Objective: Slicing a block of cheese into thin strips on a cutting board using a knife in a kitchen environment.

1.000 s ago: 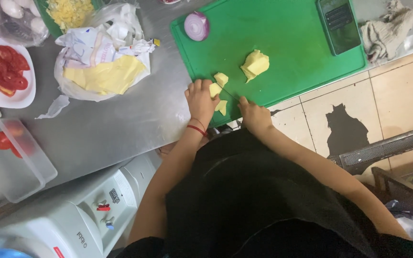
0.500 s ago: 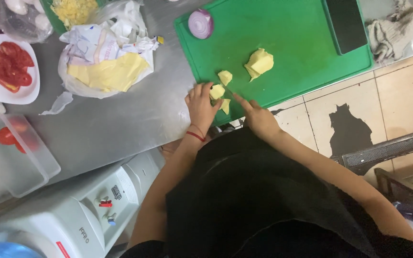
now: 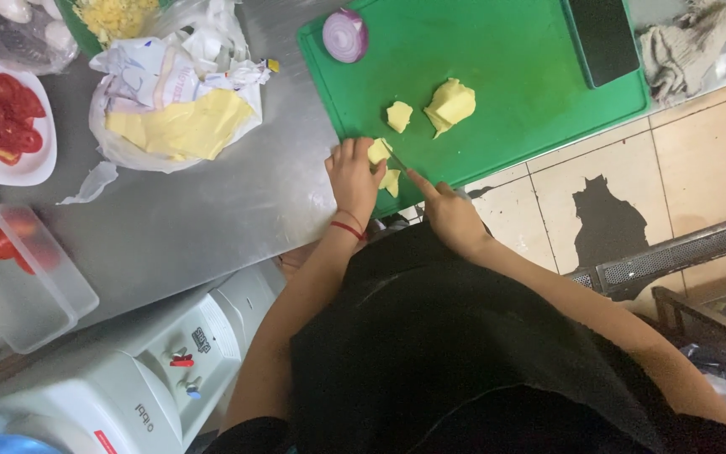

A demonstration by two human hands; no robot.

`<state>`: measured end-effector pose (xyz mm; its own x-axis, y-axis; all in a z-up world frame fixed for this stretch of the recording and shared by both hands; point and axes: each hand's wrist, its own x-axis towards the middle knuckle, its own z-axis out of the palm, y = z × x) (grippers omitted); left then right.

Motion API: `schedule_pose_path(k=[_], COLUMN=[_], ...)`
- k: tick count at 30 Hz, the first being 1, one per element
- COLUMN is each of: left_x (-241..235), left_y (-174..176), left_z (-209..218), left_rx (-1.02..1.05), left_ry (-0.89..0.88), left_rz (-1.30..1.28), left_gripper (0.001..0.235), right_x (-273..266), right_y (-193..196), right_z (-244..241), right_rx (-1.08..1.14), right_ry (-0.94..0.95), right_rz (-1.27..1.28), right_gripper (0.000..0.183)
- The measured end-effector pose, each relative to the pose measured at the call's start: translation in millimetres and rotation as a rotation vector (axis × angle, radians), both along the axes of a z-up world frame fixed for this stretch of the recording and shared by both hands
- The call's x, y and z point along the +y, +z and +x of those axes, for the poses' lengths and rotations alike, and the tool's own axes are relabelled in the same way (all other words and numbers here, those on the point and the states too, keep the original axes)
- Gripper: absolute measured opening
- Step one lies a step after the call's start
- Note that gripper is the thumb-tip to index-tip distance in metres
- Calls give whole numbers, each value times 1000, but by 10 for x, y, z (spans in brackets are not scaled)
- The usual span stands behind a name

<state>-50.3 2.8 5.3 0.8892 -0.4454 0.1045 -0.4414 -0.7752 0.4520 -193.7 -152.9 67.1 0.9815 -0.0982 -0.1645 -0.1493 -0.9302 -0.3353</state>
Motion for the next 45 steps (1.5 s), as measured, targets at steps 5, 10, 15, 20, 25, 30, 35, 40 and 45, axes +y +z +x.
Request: schedule_pose_path(k=[5, 10, 15, 20, 25, 30, 35, 40, 45], left_x=[-6, -7, -5, 26, 63, 55, 42, 61, 108], left_y=[-86, -89, -119, -16, -4, -118, -191, 11, 107], left_z=[34, 43, 25, -1, -4, 24, 71, 58, 61], left_rx=[-38, -70, -32, 10, 53, 34, -5, 34, 124], left_ry=[11, 7, -3, 41, 44, 42, 43, 65, 91], left_rz=[44, 48, 55, 69, 62, 59, 72, 70, 54], left_gripper=[47, 42, 41, 48, 50, 41, 40, 46, 56], right_x=[53, 110, 70, -16, 39, 114, -3, -100, -1], right_y=[-93, -33, -34, -139, -163, -34, -14, -69, 41], right_z=[-7, 83, 339, 272, 18, 116, 387, 331, 169], right_rx=[-88, 35, 135, 104, 35, -23, 132, 67, 56], right_ry=[44, 71, 30, -30, 73, 112, -38, -161, 19], right_rz=[-265, -334, -19, 111, -98, -273, 160, 438, 87], right_gripper=[72, 82, 77, 66, 70, 72, 67, 56, 68])
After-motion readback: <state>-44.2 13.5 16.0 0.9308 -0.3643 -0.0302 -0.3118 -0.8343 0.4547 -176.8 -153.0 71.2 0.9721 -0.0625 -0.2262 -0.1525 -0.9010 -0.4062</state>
